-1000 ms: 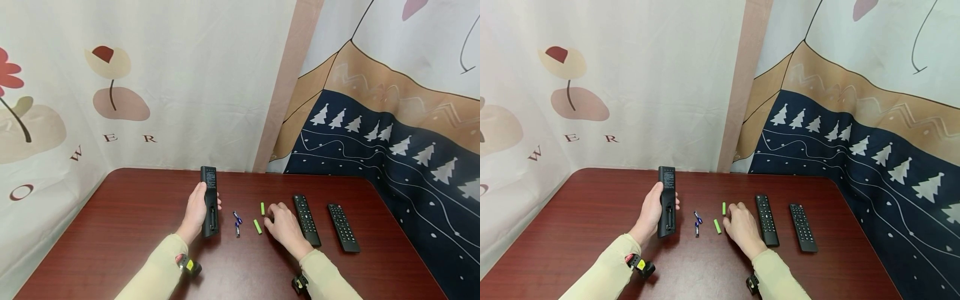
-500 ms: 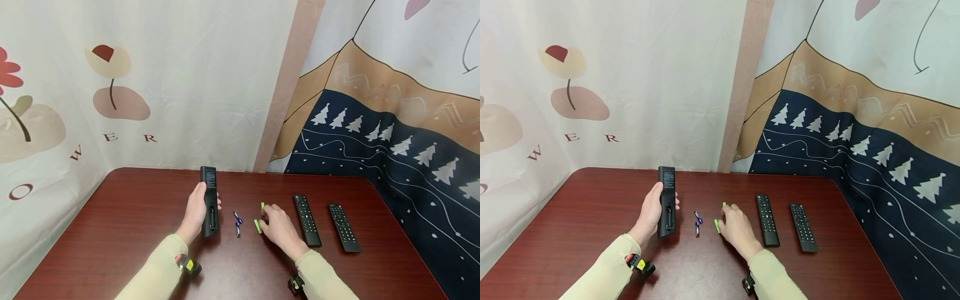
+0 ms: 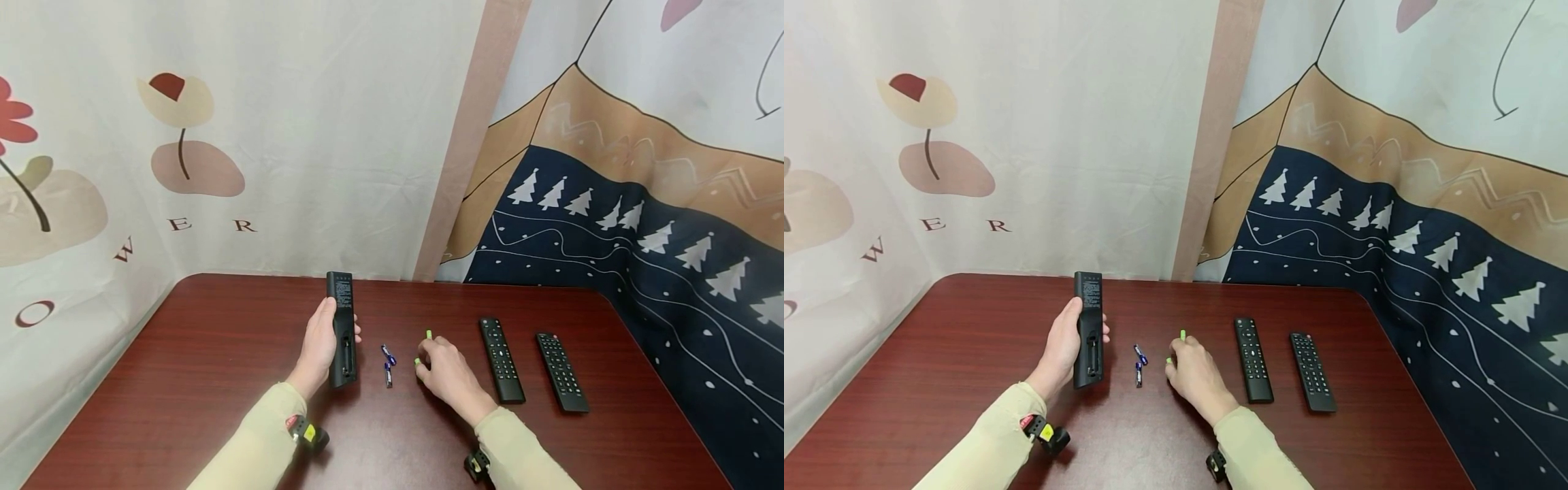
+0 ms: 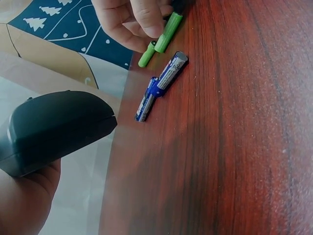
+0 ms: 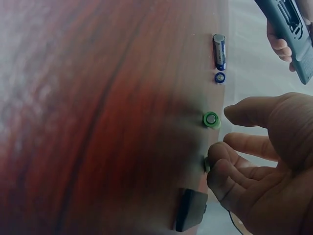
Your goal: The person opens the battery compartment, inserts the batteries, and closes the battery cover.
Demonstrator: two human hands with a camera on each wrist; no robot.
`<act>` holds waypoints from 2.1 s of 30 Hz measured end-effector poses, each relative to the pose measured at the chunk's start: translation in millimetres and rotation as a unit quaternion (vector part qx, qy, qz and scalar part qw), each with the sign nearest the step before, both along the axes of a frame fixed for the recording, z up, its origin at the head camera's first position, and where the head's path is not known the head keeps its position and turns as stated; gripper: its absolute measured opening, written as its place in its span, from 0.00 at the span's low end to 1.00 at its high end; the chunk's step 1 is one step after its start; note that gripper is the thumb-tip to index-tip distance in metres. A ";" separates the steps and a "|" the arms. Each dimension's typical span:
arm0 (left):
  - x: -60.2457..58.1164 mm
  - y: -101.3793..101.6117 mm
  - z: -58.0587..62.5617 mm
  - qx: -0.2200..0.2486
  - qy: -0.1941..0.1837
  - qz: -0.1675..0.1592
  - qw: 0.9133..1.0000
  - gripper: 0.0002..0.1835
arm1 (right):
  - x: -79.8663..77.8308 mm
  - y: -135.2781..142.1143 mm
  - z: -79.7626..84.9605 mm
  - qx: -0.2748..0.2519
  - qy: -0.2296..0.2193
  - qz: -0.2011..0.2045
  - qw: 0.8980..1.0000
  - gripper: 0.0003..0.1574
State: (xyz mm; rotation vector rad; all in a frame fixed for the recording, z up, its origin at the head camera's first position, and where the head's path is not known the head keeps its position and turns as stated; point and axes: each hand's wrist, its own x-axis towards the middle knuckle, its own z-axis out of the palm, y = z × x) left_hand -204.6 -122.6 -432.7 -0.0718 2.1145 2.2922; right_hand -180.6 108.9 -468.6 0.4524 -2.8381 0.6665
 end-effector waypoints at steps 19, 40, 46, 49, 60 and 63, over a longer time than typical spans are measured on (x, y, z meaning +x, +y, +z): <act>1.1 0.1 -1.2 -0.001 0.005 -0.002 1.000 0.28 | 0.4 -5.2 -3.8 0.015 -0.020 0.006 1.000 0.11; -1.1 2.3 -3.9 -0.004 0.001 0.005 1.000 0.29 | -0.4 -6.3 -2.8 0.018 -0.019 0.007 1.000 0.08; -0.5 3.2 -3.0 0.003 0.003 0.009 1.000 0.27 | 1.1 -6.1 -0.9 0.004 -0.026 0.000 1.000 0.07; -0.6 3.9 -2.5 0.007 0.008 0.009 1.000 0.28 | 2.5 -6.3 -0.3 -0.002 -0.025 -0.001 1.000 0.07; 1.0 6.0 -1.9 0.004 -0.002 0.005 1.000 0.28 | 5.1 -7.6 0.6 -0.011 -0.040 0.000 0.999 0.07; 0.3 6.0 -2.5 -0.002 -0.003 0.005 1.000 0.29 | 4.7 -7.6 1.0 -0.013 -0.037 0.000 0.999 0.07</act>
